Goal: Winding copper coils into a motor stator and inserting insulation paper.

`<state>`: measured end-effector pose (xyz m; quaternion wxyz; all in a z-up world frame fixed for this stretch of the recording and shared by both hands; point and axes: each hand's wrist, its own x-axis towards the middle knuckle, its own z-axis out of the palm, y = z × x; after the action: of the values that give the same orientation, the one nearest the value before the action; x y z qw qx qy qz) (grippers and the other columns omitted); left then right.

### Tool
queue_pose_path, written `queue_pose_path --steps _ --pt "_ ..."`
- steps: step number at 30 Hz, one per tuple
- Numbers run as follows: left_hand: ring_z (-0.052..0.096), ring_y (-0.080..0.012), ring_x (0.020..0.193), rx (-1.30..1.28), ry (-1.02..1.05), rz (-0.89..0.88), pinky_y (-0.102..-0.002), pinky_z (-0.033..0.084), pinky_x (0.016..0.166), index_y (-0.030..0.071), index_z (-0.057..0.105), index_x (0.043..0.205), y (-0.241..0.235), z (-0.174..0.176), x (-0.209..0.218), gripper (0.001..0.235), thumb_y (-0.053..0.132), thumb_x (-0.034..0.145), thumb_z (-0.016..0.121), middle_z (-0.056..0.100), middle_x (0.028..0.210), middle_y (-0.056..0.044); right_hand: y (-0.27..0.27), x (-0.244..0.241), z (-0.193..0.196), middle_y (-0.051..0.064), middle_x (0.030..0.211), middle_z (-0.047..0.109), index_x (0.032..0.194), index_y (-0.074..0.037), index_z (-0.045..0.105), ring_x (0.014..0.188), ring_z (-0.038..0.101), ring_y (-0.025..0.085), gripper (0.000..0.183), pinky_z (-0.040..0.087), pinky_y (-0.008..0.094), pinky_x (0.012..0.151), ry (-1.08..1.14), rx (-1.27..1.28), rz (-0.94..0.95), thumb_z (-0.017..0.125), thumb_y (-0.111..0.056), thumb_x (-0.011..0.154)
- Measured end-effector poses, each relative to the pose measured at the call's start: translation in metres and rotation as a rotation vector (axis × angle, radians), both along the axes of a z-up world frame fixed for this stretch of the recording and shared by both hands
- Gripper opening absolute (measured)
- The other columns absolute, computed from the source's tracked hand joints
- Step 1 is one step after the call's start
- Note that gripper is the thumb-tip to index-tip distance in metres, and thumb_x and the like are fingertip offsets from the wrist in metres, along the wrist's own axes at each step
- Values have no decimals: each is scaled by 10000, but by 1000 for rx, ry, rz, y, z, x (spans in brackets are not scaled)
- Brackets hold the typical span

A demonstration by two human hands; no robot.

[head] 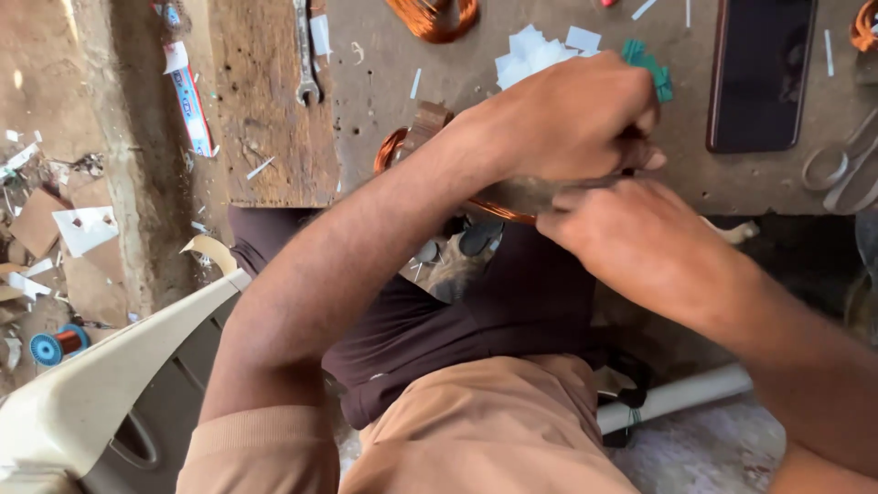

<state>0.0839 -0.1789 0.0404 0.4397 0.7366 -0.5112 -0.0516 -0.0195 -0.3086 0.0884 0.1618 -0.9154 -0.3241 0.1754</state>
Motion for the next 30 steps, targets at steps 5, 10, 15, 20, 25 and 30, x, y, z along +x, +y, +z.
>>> queue_pose_path --steps 5,10,15,20,25,30 --pt "702 -347 617 63 -47 92 -457 529 579 17 673 618 -2 -12 -7 371 268 847 822 651 567 -134 8 -7 -15 96 971 732 949 -66 732 928 731 291 126 586 431 794 -78 -326 87 645 -93 862" --pt "702 -338 570 198 -242 288 -425 531 476 25 713 660 -1 -18 3 289 214 861 797 660 584 -171 13 -27 -48 138 1146 728 1103 -24 704 1016 722 266 252 574 382 866 -271 484 -194 611 46 879" --pt "727 -310 577 294 -378 530 -411 555 475 69 733 651 2 -17 9 71 102 714 739 708 645 -159 49 -19 -126 48 1085 689 1260 46 676 1000 610 99 155 492 280 924 402 1490 -819 612 -4 1127" --pt "719 -386 656 459 -149 716 -479 570 552 69 736 723 15 -17 20 113 172 765 714 724 743 -176 76 -22 -100 51 1204 671 1279 50 640 1130 614 115 213 485 318 1064 497 1738 -811 589 -37 1092" --pt "724 -411 742 421 -24 639 -495 571 577 44 712 823 15 -22 17 238 274 775 750 734 794 -181 80 -29 -120 66 1192 653 1286 58 645 1113 615 155 171 491 376 1091 569 2005 -677 586 -55 1172" --pt "715 -391 687 410 -47 628 -484 571 582 36 698 812 15 -20 20 341 360 778 799 717 735 -176 91 -22 -110 81 1287 679 1410 42 584 1151 640 194 319 520 386 1088 515 2038 -720 573 -63 1109"
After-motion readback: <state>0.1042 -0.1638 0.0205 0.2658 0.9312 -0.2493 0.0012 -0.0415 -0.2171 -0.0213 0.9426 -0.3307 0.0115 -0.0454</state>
